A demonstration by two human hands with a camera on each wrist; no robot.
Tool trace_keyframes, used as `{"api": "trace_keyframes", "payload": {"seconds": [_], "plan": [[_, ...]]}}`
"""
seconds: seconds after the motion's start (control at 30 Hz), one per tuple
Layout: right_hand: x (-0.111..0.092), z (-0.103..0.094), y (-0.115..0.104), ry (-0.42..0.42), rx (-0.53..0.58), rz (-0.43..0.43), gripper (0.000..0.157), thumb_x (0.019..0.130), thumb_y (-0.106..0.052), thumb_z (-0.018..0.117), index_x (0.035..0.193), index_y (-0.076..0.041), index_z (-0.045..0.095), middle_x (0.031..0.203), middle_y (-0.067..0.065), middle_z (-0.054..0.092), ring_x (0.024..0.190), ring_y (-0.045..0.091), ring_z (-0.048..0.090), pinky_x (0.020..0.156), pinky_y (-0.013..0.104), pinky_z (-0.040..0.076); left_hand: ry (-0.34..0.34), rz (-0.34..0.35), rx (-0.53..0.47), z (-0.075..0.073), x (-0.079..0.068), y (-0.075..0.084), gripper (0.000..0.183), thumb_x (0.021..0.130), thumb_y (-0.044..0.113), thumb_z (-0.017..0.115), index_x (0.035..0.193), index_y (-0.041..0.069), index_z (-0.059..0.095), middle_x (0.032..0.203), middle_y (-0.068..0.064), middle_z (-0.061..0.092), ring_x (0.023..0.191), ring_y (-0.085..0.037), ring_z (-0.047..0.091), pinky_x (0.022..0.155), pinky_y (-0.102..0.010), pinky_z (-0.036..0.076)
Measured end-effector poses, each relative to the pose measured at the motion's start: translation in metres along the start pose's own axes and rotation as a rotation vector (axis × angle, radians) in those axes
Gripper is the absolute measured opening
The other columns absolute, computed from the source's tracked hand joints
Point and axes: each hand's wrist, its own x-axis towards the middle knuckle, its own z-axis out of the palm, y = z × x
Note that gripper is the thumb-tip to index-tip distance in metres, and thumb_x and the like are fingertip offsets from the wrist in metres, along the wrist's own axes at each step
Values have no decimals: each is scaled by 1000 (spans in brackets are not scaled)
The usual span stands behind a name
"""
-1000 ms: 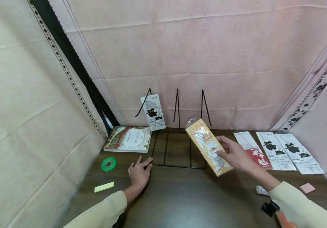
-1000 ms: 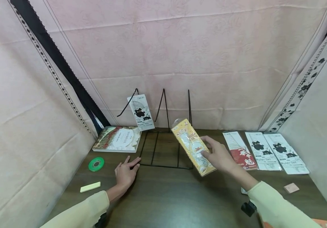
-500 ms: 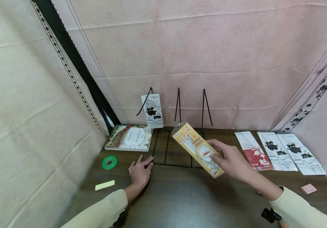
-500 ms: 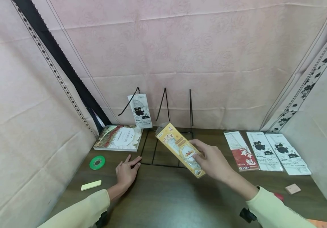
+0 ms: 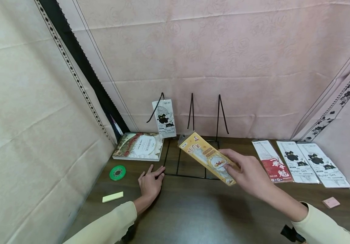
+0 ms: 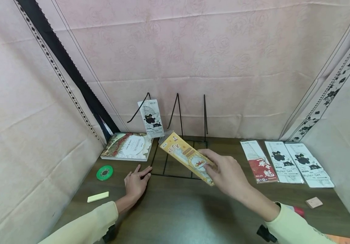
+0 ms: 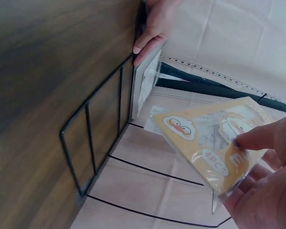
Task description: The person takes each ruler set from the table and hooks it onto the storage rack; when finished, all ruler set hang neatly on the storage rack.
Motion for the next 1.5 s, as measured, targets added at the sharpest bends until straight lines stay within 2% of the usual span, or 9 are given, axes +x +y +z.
{"api": "trace_keyframes", "payload": {"seconds": [0.17, 0.5, 0.8, 1.1, 1.3, 1.5], "plan": [[2, -1, -4, 64, -28, -13, 49, 88, -15, 69, 127, -40, 55, 103, -3, 72, 63, 4, 58, 48, 19, 44, -6, -1, -4, 0, 0, -1, 30, 88, 20, 69, 118, 26, 71, 121, 9, 68, 139, -19, 44, 114, -54, 17], [2, -1, -4, 117, -68, -13, 47, 87, -14, 70, 128, -34, 57, 100, 2, 74, 62, 6, 58, 47, 20, 41, 4, 12, -8, 0, -1, -1, 30, 88, 20, 70, 118, 26, 71, 121, 9, 68, 138, -20, 44, 114, -54, 17], [6, -1, -5, 93, -41, 21, 49, 87, -16, 70, 130, -36, 55, 107, 3, 73, 70, 7, 63, 52, 20, 47, 15, 25, -3, 2, -1, -2, 30, 88, 20, 70, 116, 27, 72, 119, 11, 69, 138, -20, 45, 113, -54, 18], [5, 0, -6, 109, -54, 36, 48, 87, -17, 70, 129, -36, 55, 106, 2, 73, 66, 7, 61, 49, 20, 44, 8, 27, -7, 0, -1, -1, 30, 88, 20, 70, 118, 26, 71, 121, 9, 68, 138, -21, 45, 113, -56, 18], [6, 2, -4, 120, -58, 40, 48, 86, -16, 69, 129, -34, 56, 103, 3, 73, 66, 8, 60, 48, 20, 42, 6, 5, 2, -1, -2, -2, 30, 88, 22, 70, 117, 28, 71, 122, 10, 68, 139, -19, 44, 114, -53, 17], [11, 5, 0, 134, -64, 45, 48, 86, -17, 70, 128, -35, 56, 106, 1, 73, 69, 8, 61, 53, 21, 44, 1, 13, 2, 1, -1, -2, 30, 89, 22, 69, 118, 28, 71, 122, 9, 68, 139, -19, 44, 114, -54, 17]]}}
